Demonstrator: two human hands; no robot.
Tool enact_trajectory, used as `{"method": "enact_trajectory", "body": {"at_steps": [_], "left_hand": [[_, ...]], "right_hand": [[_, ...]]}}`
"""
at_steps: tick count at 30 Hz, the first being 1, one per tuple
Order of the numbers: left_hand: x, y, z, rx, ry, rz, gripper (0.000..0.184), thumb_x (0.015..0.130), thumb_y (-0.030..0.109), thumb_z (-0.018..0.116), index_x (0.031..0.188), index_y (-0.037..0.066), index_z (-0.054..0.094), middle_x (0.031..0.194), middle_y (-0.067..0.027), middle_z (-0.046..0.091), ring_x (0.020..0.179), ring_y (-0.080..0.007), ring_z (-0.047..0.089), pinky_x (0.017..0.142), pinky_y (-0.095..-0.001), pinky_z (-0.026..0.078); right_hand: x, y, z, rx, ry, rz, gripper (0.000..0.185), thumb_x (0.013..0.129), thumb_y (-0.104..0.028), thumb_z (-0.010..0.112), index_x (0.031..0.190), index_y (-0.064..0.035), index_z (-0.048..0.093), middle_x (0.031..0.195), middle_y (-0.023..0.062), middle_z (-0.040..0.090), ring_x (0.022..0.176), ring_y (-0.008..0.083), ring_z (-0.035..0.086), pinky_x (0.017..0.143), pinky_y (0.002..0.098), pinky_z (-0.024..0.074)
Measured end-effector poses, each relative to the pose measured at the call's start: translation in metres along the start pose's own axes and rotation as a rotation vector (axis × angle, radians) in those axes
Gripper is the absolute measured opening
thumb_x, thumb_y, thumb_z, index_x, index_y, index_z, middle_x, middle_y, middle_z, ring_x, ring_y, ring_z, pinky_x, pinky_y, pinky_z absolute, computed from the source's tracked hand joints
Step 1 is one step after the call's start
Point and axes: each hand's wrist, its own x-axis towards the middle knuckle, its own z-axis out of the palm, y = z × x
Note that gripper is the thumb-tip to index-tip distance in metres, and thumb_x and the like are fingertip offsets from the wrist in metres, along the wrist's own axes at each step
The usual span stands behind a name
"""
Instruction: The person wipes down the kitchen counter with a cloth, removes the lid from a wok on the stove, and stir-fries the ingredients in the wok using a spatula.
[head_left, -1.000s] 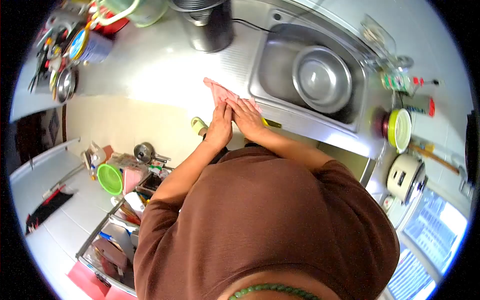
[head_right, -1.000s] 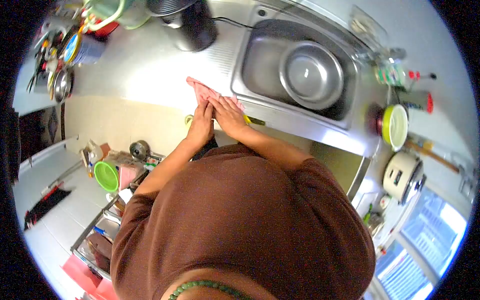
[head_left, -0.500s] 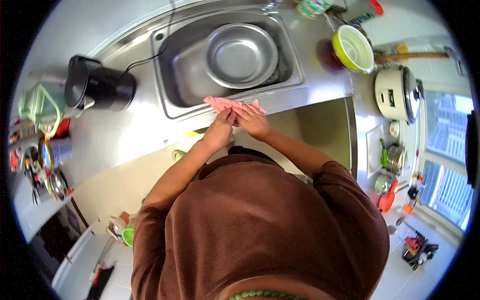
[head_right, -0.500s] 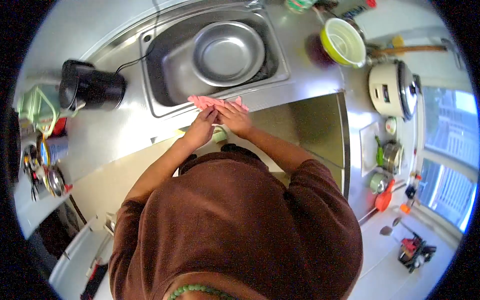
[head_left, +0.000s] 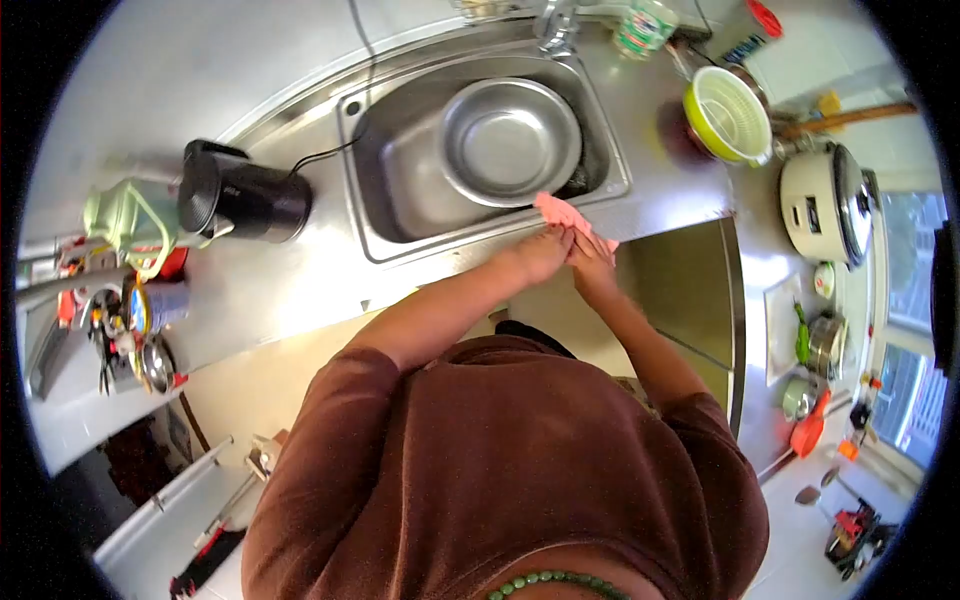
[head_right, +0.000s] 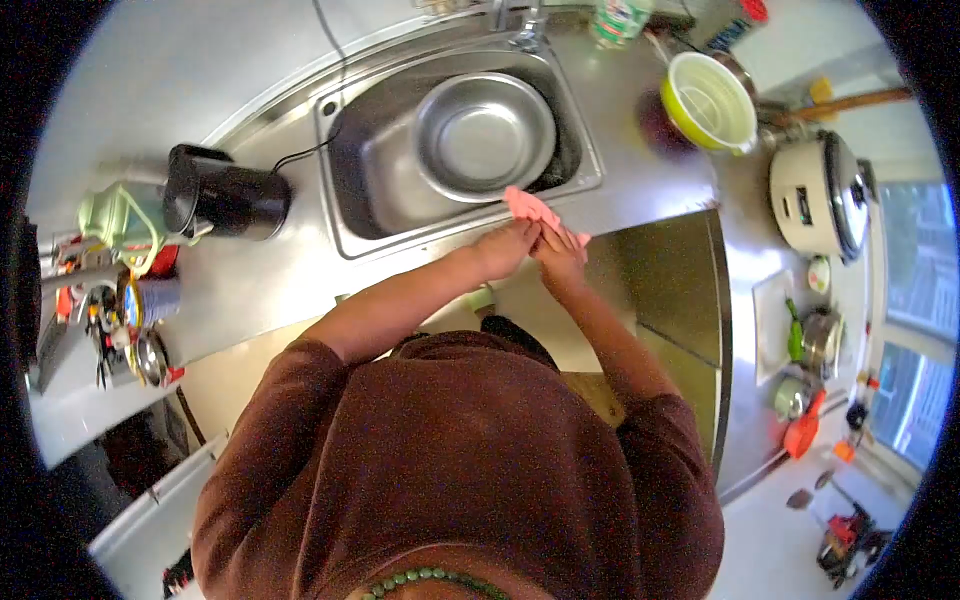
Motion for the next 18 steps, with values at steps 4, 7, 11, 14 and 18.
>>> {"method": "enact_trajectory", "body": {"at_steps": [4, 7, 11, 14, 18], "left_hand": [[-0.036, -0.017, 0.02, 0.177, 0.13, -0.02, 0.038, 0.081, 0.01, 0.044, 0.117, -0.003, 0.041, 0.116, -0.0205, 0.048, 0.105, -0.0325, 0.051, 0.086, -0.0373, 0.045], [-0.09, -0.027, 0.009, 0.074, 0.21, -0.122, 0.037, 0.08, 0.011, 0.045, 0.114, -0.002, 0.043, 0.11, -0.0211, 0.051, 0.102, -0.0331, 0.052, 0.085, -0.0381, 0.045], [-0.157, -0.049, -0.004, -0.07, 0.284, -0.352, 0.032, 0.082, 0.011, 0.044, 0.112, -0.003, 0.044, 0.103, -0.0236, 0.053, 0.097, -0.0347, 0.054, 0.081, -0.0379, 0.047], [-0.205, -0.08, 0.004, -0.186, 0.357, -0.554, 0.026, 0.084, 0.013, 0.043, 0.105, 0.0, 0.05, 0.1, -0.0242, 0.057, 0.091, -0.0346, 0.057, 0.079, -0.039, 0.047], [-0.272, -0.132, 0.023, -0.295, 0.623, -0.66, 0.021, 0.081, 0.011, 0.047, 0.097, 0.0, 0.055, 0.085, -0.0208, 0.061, 0.079, -0.0329, 0.061, 0.071, -0.038, 0.05]], "right_hand": [[0.014, -0.033, 0.015, 0.242, 0.005, -0.105, 0.02, 0.069, -0.003, 0.056, 0.088, -0.0059, 0.062, 0.107, 0.0086, 0.057, 0.101, 0.0279, 0.051, 0.088, 0.0394, 0.0391], [0.03, -0.062, 0.037, 0.409, -0.102, -0.202, 0.02, 0.067, -0.002, 0.055, 0.085, -0.0054, 0.061, 0.104, 0.0086, 0.058, 0.097, 0.0282, 0.052, 0.083, 0.0387, 0.0401], [0.058, -0.116, 0.071, 0.489, -0.201, -0.376, 0.021, 0.068, -0.002, 0.053, 0.086, -0.007, 0.062, 0.105, 0.0075, 0.057, 0.101, 0.0283, 0.049, 0.085, 0.0394, 0.0375], [0.079, -0.156, 0.103, 0.484, -0.341, -0.513, 0.025, 0.073, -0.009, 0.053, 0.096, -0.0093, 0.061, 0.114, 0.0075, 0.055, 0.113, 0.0281, 0.044, 0.094, 0.0391, 0.0341], [0.105, -0.227, 0.124, 0.489, -0.48, -0.486, 0.039, 0.075, -0.01, 0.057, 0.114, -0.0147, 0.056, 0.123, 0.005, 0.05, 0.119, 0.0256, 0.039, 0.099, 0.0379, 0.0305]]}}
